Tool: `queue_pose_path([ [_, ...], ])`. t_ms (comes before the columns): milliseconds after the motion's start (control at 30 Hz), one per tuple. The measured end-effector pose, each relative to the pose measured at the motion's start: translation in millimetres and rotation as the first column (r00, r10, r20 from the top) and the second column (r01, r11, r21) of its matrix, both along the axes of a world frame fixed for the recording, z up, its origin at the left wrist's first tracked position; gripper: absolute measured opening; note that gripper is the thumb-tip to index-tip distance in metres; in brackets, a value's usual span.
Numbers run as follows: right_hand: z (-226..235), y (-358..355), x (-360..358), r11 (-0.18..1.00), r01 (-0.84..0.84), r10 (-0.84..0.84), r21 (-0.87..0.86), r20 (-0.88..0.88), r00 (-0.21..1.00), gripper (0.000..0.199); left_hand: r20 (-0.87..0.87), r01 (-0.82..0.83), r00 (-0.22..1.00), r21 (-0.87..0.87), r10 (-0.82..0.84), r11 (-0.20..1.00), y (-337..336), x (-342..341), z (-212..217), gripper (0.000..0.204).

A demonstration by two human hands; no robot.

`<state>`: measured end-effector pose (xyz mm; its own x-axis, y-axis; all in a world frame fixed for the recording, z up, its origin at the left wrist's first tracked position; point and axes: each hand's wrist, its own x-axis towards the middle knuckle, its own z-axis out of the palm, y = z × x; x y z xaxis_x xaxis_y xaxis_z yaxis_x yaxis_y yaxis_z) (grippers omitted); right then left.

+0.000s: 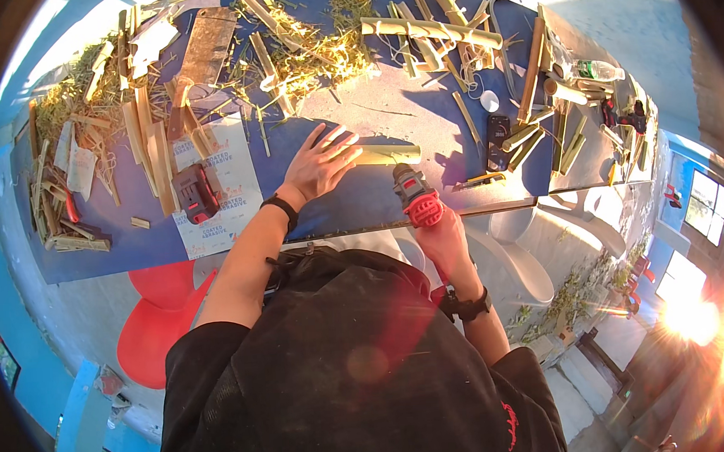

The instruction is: Drill a hole into a piece of bamboo using a power drill.

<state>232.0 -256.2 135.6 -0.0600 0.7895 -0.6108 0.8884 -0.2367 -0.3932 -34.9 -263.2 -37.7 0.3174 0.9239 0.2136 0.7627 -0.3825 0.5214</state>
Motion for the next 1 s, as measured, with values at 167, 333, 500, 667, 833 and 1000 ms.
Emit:
queue_pose_path([
  [167,-2.8,-1.3,2.7,1.000,-0.009,0.009,0.010,-0.010,1.000,0.028,0.001,0.003,1.000,-0.006,-0.003,1.000,-0.7,0.2,-2.6,0.037],
  [333,-2.1,-0.6,2.2,0.999,-0.019,0.020,0.028,-0.024,1.000,0.026,0.001,0.002,1.000,-0.009,-0.002,1.000,-0.6,0.3,-3.0,0.037],
  [500,-1.2,0.7,1.5,1.000,-0.018,0.019,0.020,-0.028,0.999,0.030,0.011,-0.001,1.000,0.003,0.001,1.000,0.4,-0.2,-2.2,0.036],
  [667,1.8,2.2,0.1,0.999,-0.034,0.034,0.015,-0.007,0.999,0.031,0.007,-0.003,1.000,0.001,0.003,1.000,-0.4,0.1,-1.4,0.036],
  [833,-6.1,-0.3,7.2,0.998,-0.049,0.050,0.031,-0.042,0.998,0.029,0.005,-0.003,1.000,-0.002,0.003,1.000,-1.0,0.4,-1.9,0.036],
  [1000,-3.6,0.9,4.9,0.998,-0.054,0.055,0.032,-0.019,0.998,0.028,0.010,-0.003,1.000,0.000,0.003,1.000,-1.0,0.0,-0.8,0.036],
])
